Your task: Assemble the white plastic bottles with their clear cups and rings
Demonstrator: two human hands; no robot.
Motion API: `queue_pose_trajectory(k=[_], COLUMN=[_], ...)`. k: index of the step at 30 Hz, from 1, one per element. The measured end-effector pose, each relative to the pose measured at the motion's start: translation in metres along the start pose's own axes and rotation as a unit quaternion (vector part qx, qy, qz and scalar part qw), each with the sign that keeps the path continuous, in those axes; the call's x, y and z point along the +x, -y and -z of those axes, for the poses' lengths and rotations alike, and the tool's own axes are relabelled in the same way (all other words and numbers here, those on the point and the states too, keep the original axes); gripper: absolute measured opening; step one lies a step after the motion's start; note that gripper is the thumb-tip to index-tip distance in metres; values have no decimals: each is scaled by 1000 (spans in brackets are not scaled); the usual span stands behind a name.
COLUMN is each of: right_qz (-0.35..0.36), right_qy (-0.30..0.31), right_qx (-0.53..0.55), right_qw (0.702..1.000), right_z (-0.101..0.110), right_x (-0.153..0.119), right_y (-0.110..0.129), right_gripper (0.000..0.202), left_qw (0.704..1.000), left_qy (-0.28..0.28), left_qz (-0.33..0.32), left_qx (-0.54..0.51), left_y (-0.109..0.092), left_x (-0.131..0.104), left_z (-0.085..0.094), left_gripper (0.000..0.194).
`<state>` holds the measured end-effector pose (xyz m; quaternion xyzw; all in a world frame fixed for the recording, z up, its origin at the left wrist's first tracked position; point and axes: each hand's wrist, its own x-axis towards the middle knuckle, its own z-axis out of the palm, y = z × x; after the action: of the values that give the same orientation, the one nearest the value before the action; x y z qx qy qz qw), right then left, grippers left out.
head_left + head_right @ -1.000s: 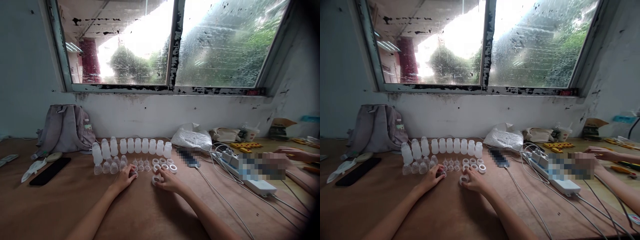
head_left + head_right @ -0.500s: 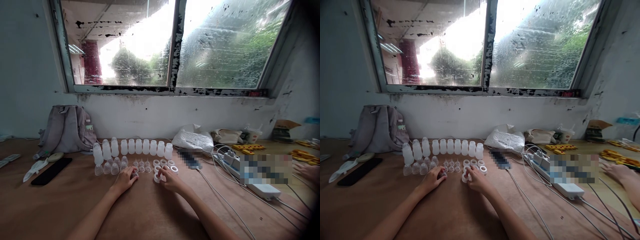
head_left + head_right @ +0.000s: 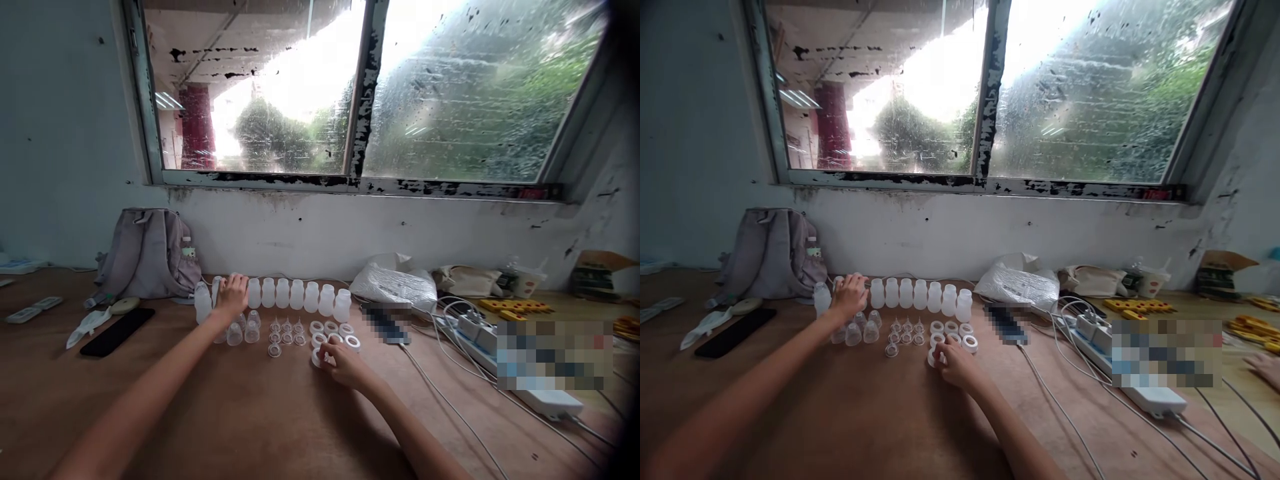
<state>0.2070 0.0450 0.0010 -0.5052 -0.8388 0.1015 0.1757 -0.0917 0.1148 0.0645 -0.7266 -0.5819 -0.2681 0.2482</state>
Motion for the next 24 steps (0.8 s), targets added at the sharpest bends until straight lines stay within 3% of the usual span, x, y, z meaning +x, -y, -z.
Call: queue_pose_trajectory(k=[5, 12, 15, 20, 22, 24], right_qz=[4, -14, -1, 35, 20, -12], right_qy=[-10, -36, -74, -134, -124, -84], right_qx=[10, 16, 35, 169, 293, 434], right_qw=[1000, 999, 997, 976, 948, 897], right_z=[4, 0, 0, 8, 12, 16], right_x=[-2, -1, 0, 1, 1, 0], right_y=[1, 1, 3, 17, 24, 30], right_gripper=[15, 12, 16, 26, 36, 48], left_qw=[994, 995, 996, 992, 974, 933], left_qy=[31, 28, 4, -125, -168, -193], left_qz=[31, 12, 6, 18, 44, 92], left_qx=[99, 96, 89, -32, -148, -288], left_y=[29, 25, 18, -7, -27, -52], left_x=[40, 35, 36, 34, 22, 0], left_z=[-13, -23, -7, 48, 65, 68], left_gripper=[27, 23, 23, 26, 26, 26])
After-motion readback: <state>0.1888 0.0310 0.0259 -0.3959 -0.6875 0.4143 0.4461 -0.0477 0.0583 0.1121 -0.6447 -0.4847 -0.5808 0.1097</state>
